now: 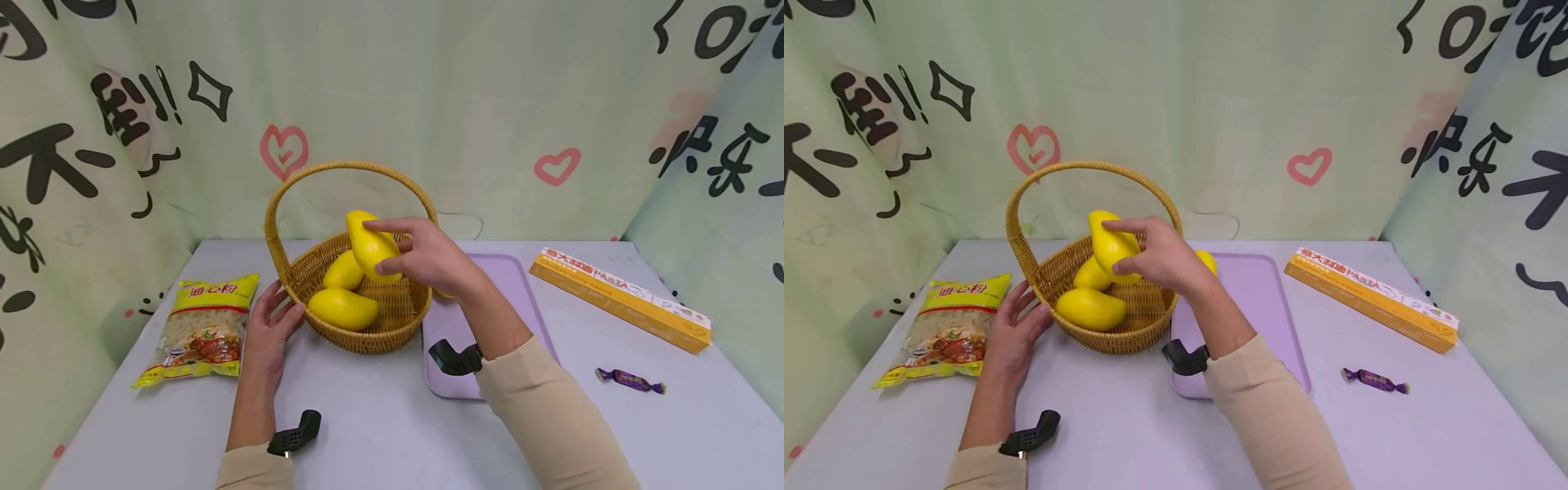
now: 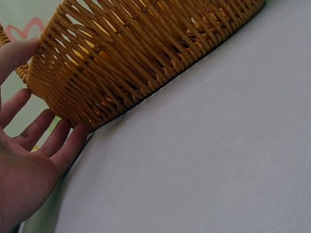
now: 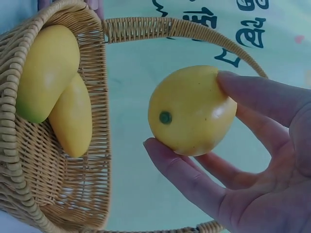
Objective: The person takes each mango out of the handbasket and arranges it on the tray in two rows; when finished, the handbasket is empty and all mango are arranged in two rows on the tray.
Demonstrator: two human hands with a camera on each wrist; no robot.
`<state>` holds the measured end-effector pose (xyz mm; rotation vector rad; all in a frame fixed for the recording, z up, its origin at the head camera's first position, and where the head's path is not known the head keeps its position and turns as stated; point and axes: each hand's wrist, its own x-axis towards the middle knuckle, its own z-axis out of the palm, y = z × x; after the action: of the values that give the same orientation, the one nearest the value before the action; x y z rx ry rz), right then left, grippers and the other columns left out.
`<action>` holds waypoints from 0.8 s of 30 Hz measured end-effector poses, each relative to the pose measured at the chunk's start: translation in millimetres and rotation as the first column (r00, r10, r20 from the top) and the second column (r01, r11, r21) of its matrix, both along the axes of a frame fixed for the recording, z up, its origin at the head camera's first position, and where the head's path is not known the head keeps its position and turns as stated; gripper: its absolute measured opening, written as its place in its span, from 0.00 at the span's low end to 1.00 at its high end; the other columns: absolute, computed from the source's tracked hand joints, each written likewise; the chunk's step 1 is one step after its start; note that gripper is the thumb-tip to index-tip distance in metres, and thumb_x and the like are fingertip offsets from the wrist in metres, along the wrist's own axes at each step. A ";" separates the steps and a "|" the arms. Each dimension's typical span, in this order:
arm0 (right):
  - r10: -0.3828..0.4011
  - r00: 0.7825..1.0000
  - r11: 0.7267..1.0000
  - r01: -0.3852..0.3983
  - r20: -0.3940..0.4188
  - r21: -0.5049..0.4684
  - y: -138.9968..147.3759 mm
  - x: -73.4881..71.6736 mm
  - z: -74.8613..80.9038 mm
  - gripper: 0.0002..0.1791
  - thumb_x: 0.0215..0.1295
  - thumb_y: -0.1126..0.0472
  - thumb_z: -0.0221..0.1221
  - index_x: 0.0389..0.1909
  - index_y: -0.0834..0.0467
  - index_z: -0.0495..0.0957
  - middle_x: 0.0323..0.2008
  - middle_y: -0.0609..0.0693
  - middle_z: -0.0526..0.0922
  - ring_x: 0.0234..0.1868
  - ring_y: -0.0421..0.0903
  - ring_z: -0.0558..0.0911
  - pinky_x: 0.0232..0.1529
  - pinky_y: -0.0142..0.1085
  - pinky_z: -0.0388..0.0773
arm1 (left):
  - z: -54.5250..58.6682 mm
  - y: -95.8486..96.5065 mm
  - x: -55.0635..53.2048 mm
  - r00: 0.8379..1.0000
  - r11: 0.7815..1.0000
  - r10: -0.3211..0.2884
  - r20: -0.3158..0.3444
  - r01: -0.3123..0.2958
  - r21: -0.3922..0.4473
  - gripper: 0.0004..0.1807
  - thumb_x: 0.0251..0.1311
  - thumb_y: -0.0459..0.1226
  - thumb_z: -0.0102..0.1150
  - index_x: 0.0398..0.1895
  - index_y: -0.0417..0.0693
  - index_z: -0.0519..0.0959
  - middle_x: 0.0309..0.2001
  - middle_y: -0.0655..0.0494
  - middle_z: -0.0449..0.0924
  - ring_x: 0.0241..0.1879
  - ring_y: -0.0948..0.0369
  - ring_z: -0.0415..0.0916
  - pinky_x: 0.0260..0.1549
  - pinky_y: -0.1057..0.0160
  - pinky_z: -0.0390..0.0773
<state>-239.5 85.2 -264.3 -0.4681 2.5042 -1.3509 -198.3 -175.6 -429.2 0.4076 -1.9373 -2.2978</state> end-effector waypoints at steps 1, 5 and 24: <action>0.004 1.000 1.000 -0.004 -0.004 0.006 1.3 1.7 0.8 0.36 0.62 0.64 0.70 0.69 0.34 0.76 0.77 0.43 0.65 0.66 0.55 0.74 0.51 0.46 0.85 | 0.0 0.0 0.1 1.000 1.000 0.000 0.002 0.000 -0.001 0.39 0.70 0.36 0.63 0.81 0.62 0.59 0.78 0.54 0.61 0.74 0.57 0.65 0.57 0.75 0.79; 0.023 0.999 0.999 -0.022 -0.023 0.038 6.5 8.8 4.8 0.36 0.62 0.62 0.70 0.69 0.34 0.76 0.77 0.45 0.64 0.70 0.58 0.71 0.58 0.49 0.83 | 0.9 0.2 0.7 1.000 1.000 0.003 0.012 -0.003 -0.012 0.39 0.70 0.37 0.64 0.81 0.64 0.59 0.78 0.54 0.61 0.74 0.56 0.65 0.63 0.68 0.77; 0.032 0.999 0.992 -0.032 -0.001 0.122 45.6 33.7 4.8 0.35 0.63 0.62 0.68 0.71 0.39 0.75 0.76 0.49 0.65 0.70 0.61 0.69 0.54 0.49 0.85 | -1.0 0.7 1.4 1.000 0.999 -0.005 0.005 0.005 -0.035 0.39 0.71 0.39 0.63 0.81 0.65 0.59 0.78 0.55 0.61 0.74 0.57 0.65 0.66 0.65 0.76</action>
<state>-205.8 130.8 -259.5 -0.4814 2.5518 -1.1779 -196.9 -174.9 -430.2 0.4055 -1.9803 -2.2646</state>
